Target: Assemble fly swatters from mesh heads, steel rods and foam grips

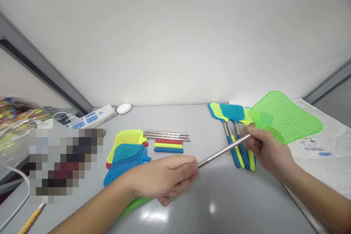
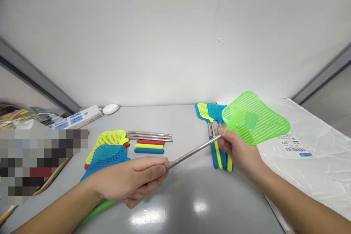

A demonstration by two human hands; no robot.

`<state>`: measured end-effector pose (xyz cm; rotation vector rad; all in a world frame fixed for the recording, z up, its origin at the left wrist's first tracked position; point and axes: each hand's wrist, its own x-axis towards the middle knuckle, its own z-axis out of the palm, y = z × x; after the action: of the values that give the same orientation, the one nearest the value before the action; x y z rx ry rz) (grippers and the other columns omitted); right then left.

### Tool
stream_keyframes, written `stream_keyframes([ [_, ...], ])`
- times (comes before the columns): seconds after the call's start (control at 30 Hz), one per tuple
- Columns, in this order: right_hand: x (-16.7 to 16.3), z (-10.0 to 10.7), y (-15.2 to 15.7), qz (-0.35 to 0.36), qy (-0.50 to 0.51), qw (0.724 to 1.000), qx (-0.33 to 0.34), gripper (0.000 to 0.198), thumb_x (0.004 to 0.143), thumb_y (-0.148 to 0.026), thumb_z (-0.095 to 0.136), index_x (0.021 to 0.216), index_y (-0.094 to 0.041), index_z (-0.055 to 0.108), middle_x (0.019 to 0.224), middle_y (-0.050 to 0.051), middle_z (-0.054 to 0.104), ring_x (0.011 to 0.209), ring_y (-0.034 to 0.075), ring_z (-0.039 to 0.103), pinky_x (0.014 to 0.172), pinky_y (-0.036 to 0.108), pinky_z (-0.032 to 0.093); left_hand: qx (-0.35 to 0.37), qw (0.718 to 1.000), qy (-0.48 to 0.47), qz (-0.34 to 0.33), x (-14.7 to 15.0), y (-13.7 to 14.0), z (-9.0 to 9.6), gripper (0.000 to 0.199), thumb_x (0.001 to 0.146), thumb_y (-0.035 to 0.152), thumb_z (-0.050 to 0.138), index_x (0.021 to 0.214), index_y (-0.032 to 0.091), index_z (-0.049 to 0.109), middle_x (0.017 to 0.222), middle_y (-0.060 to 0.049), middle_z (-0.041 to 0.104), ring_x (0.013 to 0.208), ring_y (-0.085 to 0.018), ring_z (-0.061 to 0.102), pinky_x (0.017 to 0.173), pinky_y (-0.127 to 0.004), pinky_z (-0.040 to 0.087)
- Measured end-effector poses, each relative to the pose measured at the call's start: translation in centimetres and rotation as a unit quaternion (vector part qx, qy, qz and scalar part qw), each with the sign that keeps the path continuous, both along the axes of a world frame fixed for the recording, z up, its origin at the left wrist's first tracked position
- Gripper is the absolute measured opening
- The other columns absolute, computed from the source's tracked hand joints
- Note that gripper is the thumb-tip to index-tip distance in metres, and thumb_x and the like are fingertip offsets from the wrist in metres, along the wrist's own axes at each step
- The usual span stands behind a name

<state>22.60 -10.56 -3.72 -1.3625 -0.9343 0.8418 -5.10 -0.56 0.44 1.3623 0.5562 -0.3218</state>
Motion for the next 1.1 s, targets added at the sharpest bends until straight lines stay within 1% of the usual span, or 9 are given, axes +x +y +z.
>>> stream_keyframes([
  [0.07, 0.9, 0.8, 0.5, -0.026, 0.07, 0.997, 0.027, 0.043, 0.088, -0.037, 0.057, 0.054, -0.022, 0.035, 0.055, -0.005, 0.024, 0.05, 0.011, 0.024, 0.046, 0.026, 0.028, 0.184, 0.983, 0.01, -0.008, -0.7, 0.3, 0.7, 0.04, 0.096, 0.059, 0.033, 0.079, 0.022, 0.041, 0.064, 0.005, 0.038, 0.053, -0.01, 0.034, 0.049, -0.022, 0.034],
  [0.17, 1.5, 1.3, 1.0, -0.019, 0.118, 0.991, 0.053, 0.042, 0.088, -0.035, 0.06, 0.055, -0.021, 0.037, 0.055, -0.006, 0.023, 0.049, 0.01, 0.02, 0.045, 0.026, 0.024, 0.431, 0.901, 0.03, -0.017, -1.7, 0.2, 1.4, 0.038, 0.098, 0.053, 0.029, 0.081, 0.023, 0.044, 0.071, 0.004, 0.047, 0.061, -0.012, 0.042, 0.055, -0.024, 0.03],
  [0.27, 0.8, 0.8, 1.1, 0.008, 0.117, 0.99, 0.072, 0.038, 0.09, -0.038, 0.059, 0.059, -0.02, 0.045, 0.056, -0.006, 0.025, 0.048, 0.009, 0.02, 0.045, 0.027, 0.021, 0.565, 0.824, 0.045, -0.017, -2.0, -0.6, 1.2, 0.035, 0.101, 0.046, 0.025, 0.082, 0.024, 0.044, 0.067, 0.004, 0.05, 0.058, -0.014, 0.042, 0.054, -0.027, 0.024],
  [0.43, -1.4, -0.8, 0.6, 0.093, 0.114, 0.988, 0.054, 0.044, 0.093, -0.047, 0.05, 0.059, -0.02, 0.053, 0.053, -0.005, 0.029, 0.045, 0.009, 0.026, 0.045, 0.028, 0.018, 0.64, 0.767, 0.042, -0.035, -1.2, -1.7, -0.3, 0.033, 0.102, 0.038, 0.022, 0.078, 0.023, 0.04, 0.064, 0.004, 0.054, 0.054, -0.015, 0.047, 0.051, -0.028, 0.02],
  [0.57, -1.9, -1.3, 0.0, 0.07, 0.034, 0.996, 0.049, 0.054, 0.095, -0.051, 0.046, 0.052, -0.018, 0.051, 0.052, -0.003, 0.031, 0.046, 0.01, 0.025, 0.045, 0.029, 0.015, 0.694, 0.718, 0.009, -0.056, -0.8, -0.5, -1.6, 0.032, 0.102, 0.035, 0.024, 0.08, 0.023, 0.042, 0.066, 0.004, 0.058, 0.054, -0.015, 0.053, 0.051, -0.027, 0.021],
  [0.7, -1.5, -1.1, -0.1, 0.04, -0.019, 0.998, 0.055, 0.052, 0.094, -0.05, 0.05, 0.053, -0.018, 0.053, 0.053, -0.004, 0.027, 0.048, 0.009, 0.023, 0.046, 0.029, 0.014, 0.793, 0.607, -0.037, -0.039, -1.4, 2.1, -1.7, 0.032, 0.101, 0.037, 0.031, 0.078, 0.022, 0.045, 0.062, 0.004, 0.057, 0.051, -0.015, 0.051, 0.051, -0.027, 0.022],
  [0.87, -1.5, -0.8, 0.0, 0.023, 0.03, 0.996, 0.077, 0.049, 0.095, -0.051, 0.046, 0.063, -0.018, 0.06, 0.054, -0.004, 0.026, 0.049, 0.01, 0.023, 0.046, 0.028, 0.014, 0.894, 0.442, -0.07, 0.015, -2.6, 4.5, -0.9, 0.034, 0.099, 0.038, 0.039, 0.07, 0.022, 0.05, 0.06, 0.002, 0.054, 0.054, -0.017, 0.048, 0.058, -0.03, 0.029],
  [0.93, -1.5, -0.8, 0.2, 0.01, 0.046, 0.995, 0.087, 0.05, 0.096, -0.052, 0.044, 0.065, -0.018, 0.061, 0.053, -0.004, 0.027, 0.049, 0.01, 0.026, 0.046, 0.028, 0.015, 0.905, 0.419, -0.074, 0.016, -2.9, 4.9, -0.9, 0.033, 0.098, 0.037, 0.043, 0.07, 0.022, 0.051, 0.06, 0.002, 0.053, 0.055, -0.017, 0.047, 0.059, -0.03, 0.029],
  [1.1, -1.6, -0.8, 0.6, -0.016, 0.072, 0.993, 0.093, 0.047, 0.097, -0.052, 0.042, 0.074, -0.018, 0.064, 0.053, -0.005, 0.03, 0.048, 0.01, 0.028, 0.046, 0.028, 0.019, 0.907, 0.41, -0.088, 0.025, -2.9, 5.7, -1.9, 0.029, 0.096, 0.033, 0.048, 0.07, 0.021, 0.053, 0.061, 0.001, 0.053, 0.055, -0.017, 0.047, 0.058, -0.03, 0.03],
])
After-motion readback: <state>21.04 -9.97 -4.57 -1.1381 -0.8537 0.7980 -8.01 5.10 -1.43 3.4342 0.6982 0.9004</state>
